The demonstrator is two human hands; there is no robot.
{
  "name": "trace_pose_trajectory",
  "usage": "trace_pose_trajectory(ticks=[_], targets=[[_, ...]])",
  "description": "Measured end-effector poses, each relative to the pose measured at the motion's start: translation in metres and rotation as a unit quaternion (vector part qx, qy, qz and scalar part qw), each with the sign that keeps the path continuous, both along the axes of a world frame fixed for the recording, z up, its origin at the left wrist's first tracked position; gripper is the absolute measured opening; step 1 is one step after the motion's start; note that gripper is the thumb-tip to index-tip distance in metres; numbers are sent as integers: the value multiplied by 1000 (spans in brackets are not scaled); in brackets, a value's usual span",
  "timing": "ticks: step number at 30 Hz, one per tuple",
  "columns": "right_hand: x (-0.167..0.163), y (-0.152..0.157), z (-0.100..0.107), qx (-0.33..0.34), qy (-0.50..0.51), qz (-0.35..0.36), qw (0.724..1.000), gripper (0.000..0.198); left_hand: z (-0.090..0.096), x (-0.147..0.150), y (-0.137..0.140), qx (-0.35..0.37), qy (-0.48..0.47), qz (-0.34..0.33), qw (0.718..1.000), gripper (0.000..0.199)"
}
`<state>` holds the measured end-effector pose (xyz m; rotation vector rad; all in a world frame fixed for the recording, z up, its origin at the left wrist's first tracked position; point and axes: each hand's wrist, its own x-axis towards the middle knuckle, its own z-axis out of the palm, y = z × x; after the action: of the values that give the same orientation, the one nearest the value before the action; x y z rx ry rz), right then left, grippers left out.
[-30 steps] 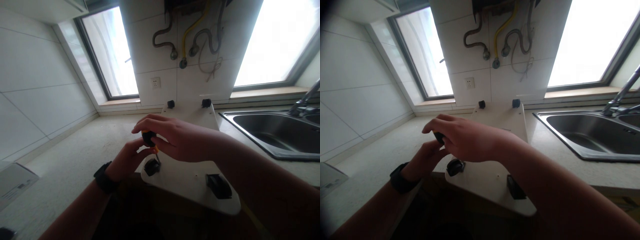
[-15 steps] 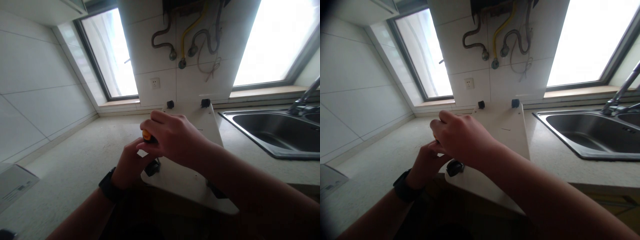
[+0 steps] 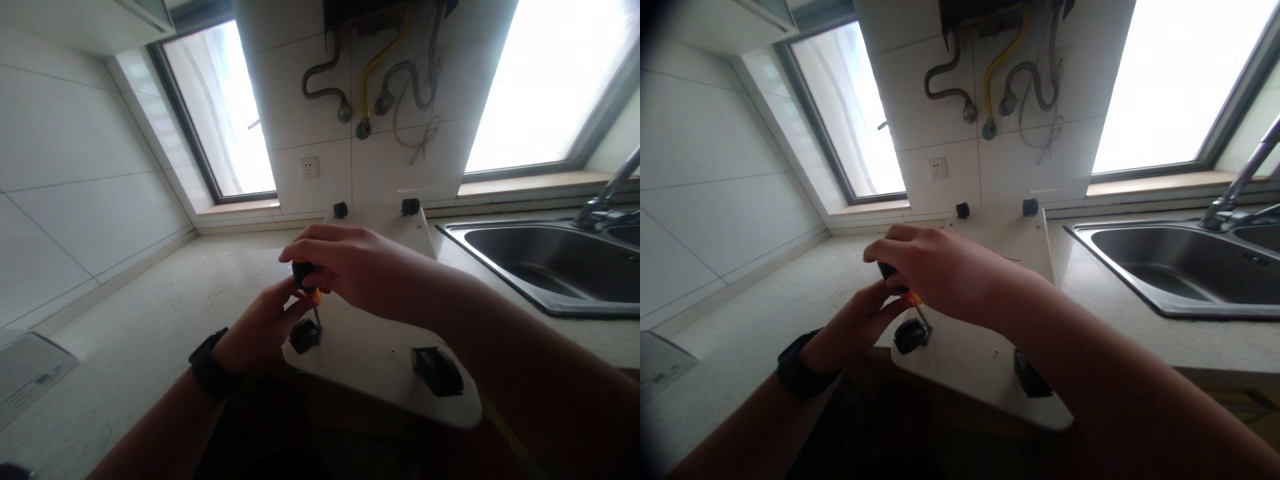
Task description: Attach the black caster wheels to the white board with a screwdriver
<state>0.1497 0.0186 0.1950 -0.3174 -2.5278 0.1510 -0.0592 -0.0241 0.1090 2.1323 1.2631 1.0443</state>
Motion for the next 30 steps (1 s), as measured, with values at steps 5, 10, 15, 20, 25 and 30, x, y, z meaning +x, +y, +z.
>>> trace_pose_trajectory(ticks=[5, 10, 15, 20, 25, 30], targets=[[-1, -2, -3, 27, 17, -65, 997, 23, -1, 3, 0, -9, -58, -21, 998, 20], [-6, -9, -8, 50, 32, -103, 993, 25, -4, 9, -2, 40, -52, 3, 998, 21], [-11, -16, -10, 41, 47, -146, 987, 28, -6, 15, -1, 63, -34, 50, 996, 14], [-4, -14, -6, -30, 48, -60, 997, 26, 2, 6, 1, 12, -5, -3, 1000, 13], [1, -6, -4, -91, 14, 45, 995, 44, 4, -7, 5, -2, -3, -60, 998, 14], [-4, -3, -2, -51, 25, 2, 998, 38, 1, -5, 6, 46, 9, -49, 998, 20]])
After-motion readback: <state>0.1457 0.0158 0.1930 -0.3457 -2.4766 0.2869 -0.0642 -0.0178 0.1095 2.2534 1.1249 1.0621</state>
